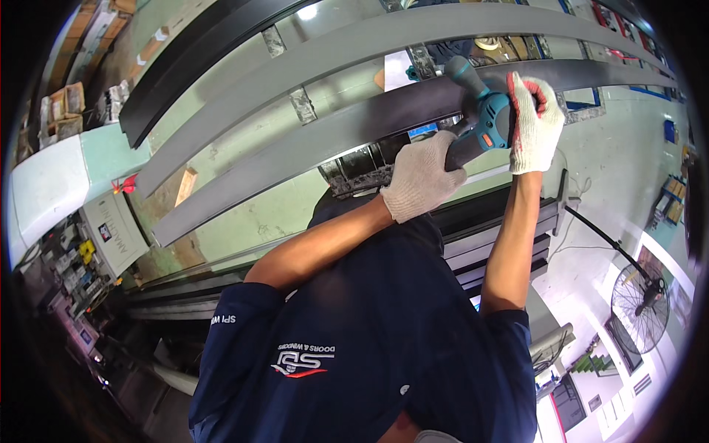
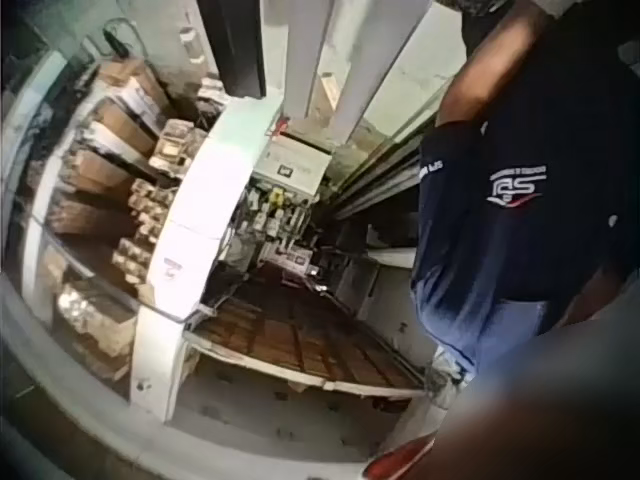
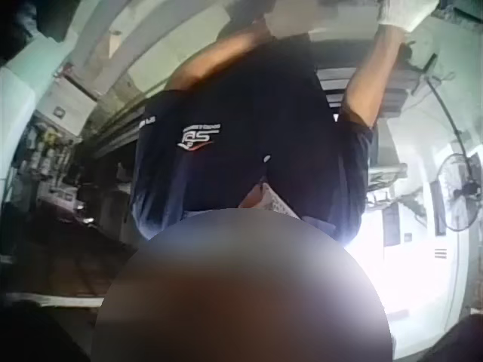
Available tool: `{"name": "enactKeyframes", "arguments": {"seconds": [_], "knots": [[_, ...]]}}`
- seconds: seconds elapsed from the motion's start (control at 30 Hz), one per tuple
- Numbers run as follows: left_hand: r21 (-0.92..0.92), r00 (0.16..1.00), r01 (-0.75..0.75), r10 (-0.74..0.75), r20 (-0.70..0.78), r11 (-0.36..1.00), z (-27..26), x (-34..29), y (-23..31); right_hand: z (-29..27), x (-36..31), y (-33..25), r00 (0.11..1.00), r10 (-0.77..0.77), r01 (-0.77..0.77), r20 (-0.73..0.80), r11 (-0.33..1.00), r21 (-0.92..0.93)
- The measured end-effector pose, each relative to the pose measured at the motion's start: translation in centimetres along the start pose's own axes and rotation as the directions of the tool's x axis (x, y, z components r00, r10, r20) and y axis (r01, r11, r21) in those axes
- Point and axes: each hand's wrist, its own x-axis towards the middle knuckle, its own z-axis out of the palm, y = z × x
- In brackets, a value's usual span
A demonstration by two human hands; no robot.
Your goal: The recorder uses a power sander to smooth the surface of several long metal bars or beams laid out on a table.
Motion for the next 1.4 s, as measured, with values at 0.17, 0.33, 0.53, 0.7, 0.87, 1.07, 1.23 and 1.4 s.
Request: {"name": "enactKeyframes", "arguments": {"seconds": [0.17,0.33,0.53,0.7,0.87,1.07,1.23,1.4], "knots": [[0.046,1.000,0.000,0.000,-0.004,0.999,-5.3,-3.2,-4.4,7.0,-5.8,0.2,0.996,0.091,-0.094,-0.028,0.980,-0.175],[0.090,0.990,0.133,-0.127,-0.065,0.987,-13.0,-7.0,-11.3,18.4,-12.0,-2.3,0.985,0.129,-0.101,0.116,0.969,-0.227],[0.225,0.941,0.288,-0.318,0.112,0.931,-24.0,-10.2,-13.8,26.5,-18.7,-7.8,0.984,0.103,-0.091,0.142,0.992,-0.089],[0.504,0.998,0.020,-0.050,0.047,0.864,-23.6,-10.8,-14.7,28.2,-20.2,-7.2,0.983,0.099,-0.094,0.152,0.995,-0.044],[0.638,0.991,-0.048,-0.045,0.128,0.769,-18.2,-6.4,-13.3,24.2,-17.2,-3.8,0.995,0.084,-0.086,0.062,0.996,0.033],[0.579,0.979,-0.151,0.039,0.202,0.801,-7.0,3.4,-6.5,14.0,-5.9,3.4,0.991,-0.118,0.129,0.062,0.969,-0.211],[0.461,0.979,-0.141,0.053,0.199,0.876,4.4,12.1,0.0,6.6,6.9,8.9,0.966,-0.039,0.173,0.257,0.834,-0.523],[-0.064,0.940,0.211,-0.184,0.288,0.976,7.9,12.1,1.7,2.1,10.5,10.2,0.956,-0.130,0.248,0.264,0.839,-0.484]]}}
